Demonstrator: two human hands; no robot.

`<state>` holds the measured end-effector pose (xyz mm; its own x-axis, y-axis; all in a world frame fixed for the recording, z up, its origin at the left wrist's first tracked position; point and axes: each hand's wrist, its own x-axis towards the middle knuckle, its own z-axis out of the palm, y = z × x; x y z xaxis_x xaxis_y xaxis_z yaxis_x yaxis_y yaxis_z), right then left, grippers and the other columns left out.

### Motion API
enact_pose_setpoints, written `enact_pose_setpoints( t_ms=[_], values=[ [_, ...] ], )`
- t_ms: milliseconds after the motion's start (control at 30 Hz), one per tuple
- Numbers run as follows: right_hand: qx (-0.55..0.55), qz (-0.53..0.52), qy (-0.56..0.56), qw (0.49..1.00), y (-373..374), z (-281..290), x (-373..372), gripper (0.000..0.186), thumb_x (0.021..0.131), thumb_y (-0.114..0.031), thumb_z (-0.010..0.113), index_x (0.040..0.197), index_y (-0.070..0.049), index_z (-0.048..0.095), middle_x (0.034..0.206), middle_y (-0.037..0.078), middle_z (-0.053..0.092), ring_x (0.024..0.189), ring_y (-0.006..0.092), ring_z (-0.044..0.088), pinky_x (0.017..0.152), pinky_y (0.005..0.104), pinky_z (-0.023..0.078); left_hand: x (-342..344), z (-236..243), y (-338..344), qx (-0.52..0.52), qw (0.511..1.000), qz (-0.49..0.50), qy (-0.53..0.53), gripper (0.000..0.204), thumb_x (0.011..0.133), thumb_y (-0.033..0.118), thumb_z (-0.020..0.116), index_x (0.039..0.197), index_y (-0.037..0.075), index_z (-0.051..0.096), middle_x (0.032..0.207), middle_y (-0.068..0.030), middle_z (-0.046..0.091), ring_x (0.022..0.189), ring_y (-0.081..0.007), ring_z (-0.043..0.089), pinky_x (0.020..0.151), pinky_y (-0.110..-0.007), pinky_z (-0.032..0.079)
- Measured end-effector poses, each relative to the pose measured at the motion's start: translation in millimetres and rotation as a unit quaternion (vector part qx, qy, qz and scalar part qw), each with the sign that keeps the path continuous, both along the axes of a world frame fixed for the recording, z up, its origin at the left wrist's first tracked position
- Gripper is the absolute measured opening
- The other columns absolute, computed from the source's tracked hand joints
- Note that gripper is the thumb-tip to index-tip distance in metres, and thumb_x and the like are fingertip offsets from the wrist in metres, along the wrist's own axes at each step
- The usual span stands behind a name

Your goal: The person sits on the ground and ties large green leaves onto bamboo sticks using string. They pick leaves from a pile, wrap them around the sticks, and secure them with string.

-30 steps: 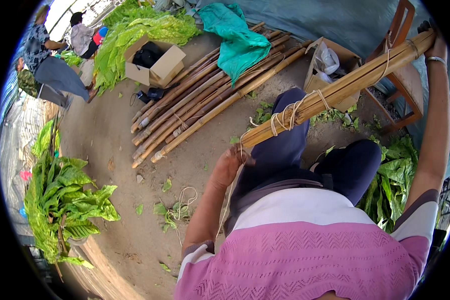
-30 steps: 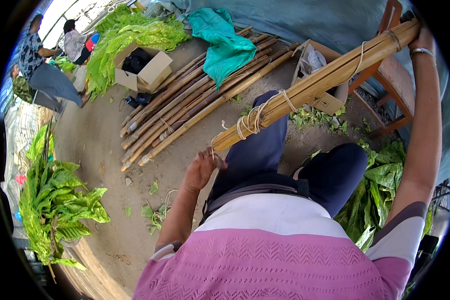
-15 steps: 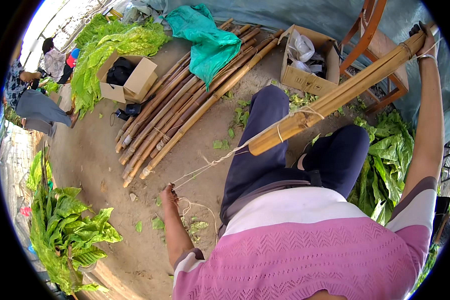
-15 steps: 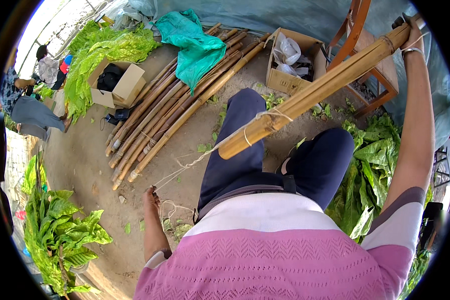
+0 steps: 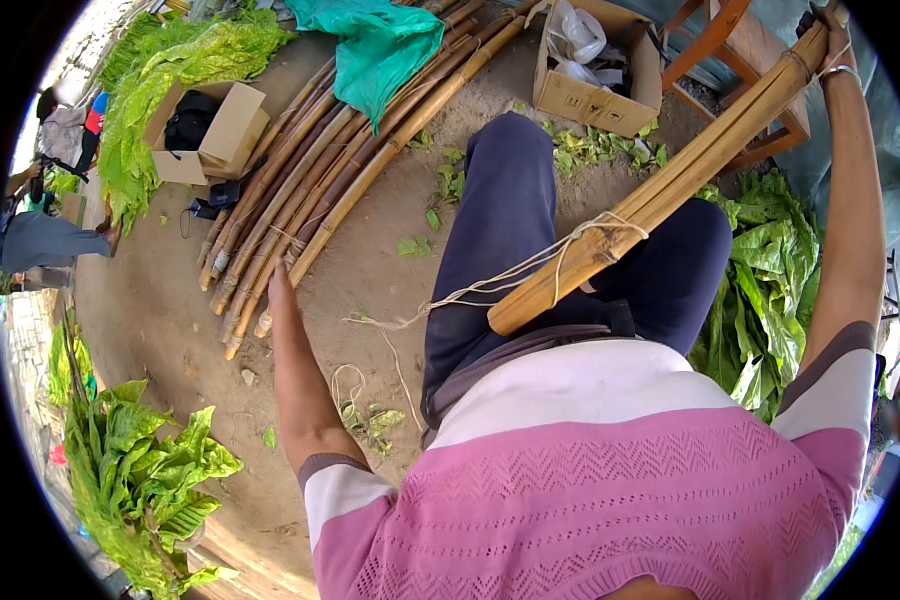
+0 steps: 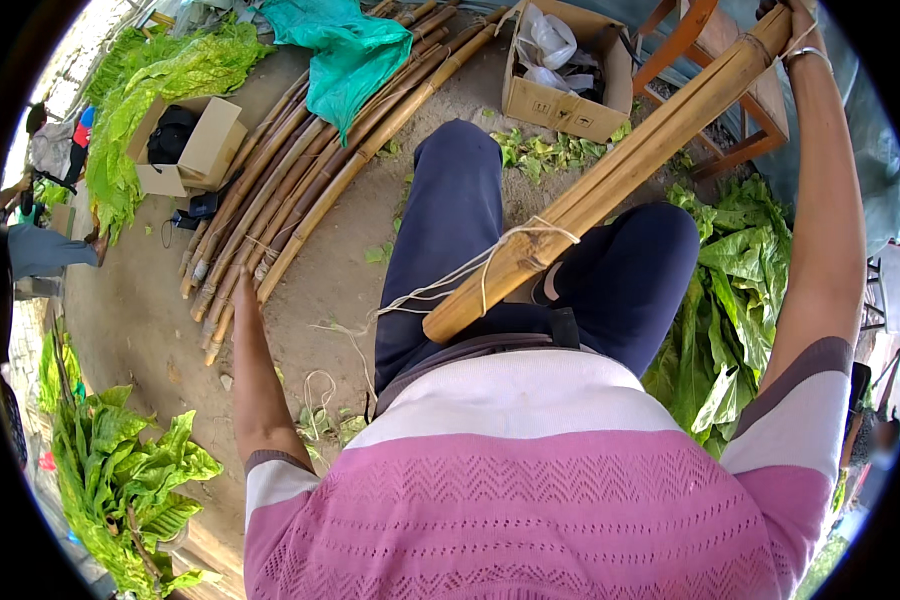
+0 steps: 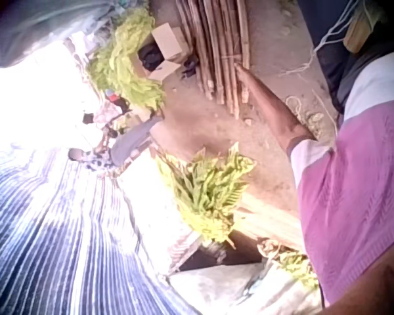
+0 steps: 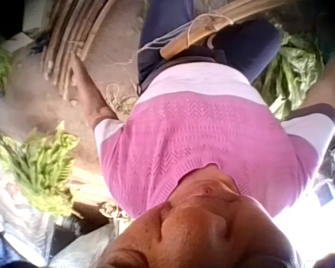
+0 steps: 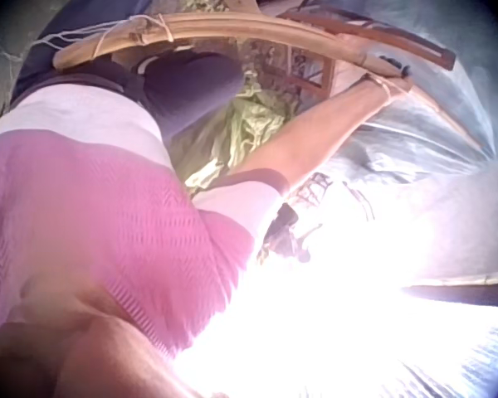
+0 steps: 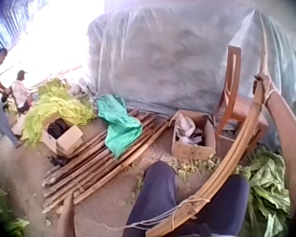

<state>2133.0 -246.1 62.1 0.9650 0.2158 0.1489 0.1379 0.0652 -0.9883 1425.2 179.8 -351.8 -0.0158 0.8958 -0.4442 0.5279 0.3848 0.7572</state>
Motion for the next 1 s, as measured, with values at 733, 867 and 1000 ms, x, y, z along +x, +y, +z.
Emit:
enact_pose_setpoints(
  t_ms=[733, 867, 1000],
  values=[
    [0.106, -0.160, 0.037, 0.981, -46.2, 17.8, 73.2, 0.026, 0.076, -0.023, 0.069, 0.086, -0.003, 0.056, 0.072, 0.011, 0.061, 0.067, 0.0263, 0.058, 0.065, 0.0401, 0.052, 194.3, 128.8, -231.0, 0.082, 0.894, -0.313, -0.311, 0.014, 0.086, 0.013, 0.062, 0.093, 0.001, 0.066, 0.072, 0.0007, 0.060, 0.058, -0.0065, 0.049, 0.052, -0.022, 0.039],
    [0.064, -0.130, 0.015, 0.989, -58.4, 15.9, 79.0, 0.022, 0.075, -0.021, 0.069, 0.081, -0.004, 0.058, 0.070, 0.010, 0.061, 0.064, 0.0251, 0.058, 0.063, 0.0382, 0.052, 160.4, 117.3, -182.0, -0.059, 0.905, -0.243, -0.343, 0.014, 0.087, 0.013, 0.061, 0.094, 0.001, 0.066, 0.072, -0.0008, 0.061, 0.055, -0.0050, 0.046, 0.048, -0.020, 0.035],
    [0.060, -0.120, 0.037, 0.990, -55.3, 5.6, 82.4, 0.020, 0.074, -0.020, 0.069, 0.080, -0.005, 0.058, 0.067, 0.010, 0.060, 0.061, 0.0247, 0.058, 0.060, 0.0358, 0.051, 121.5, 98.8, -145.7, -0.076, 0.911, -0.182, -0.363, 0.012, 0.087, 0.012, 0.058, 0.090, 0.001, 0.063, 0.072, -0.0024, 0.061, 0.049, -0.0050, 0.042, 0.043, -0.020, 0.032]
  ],
)
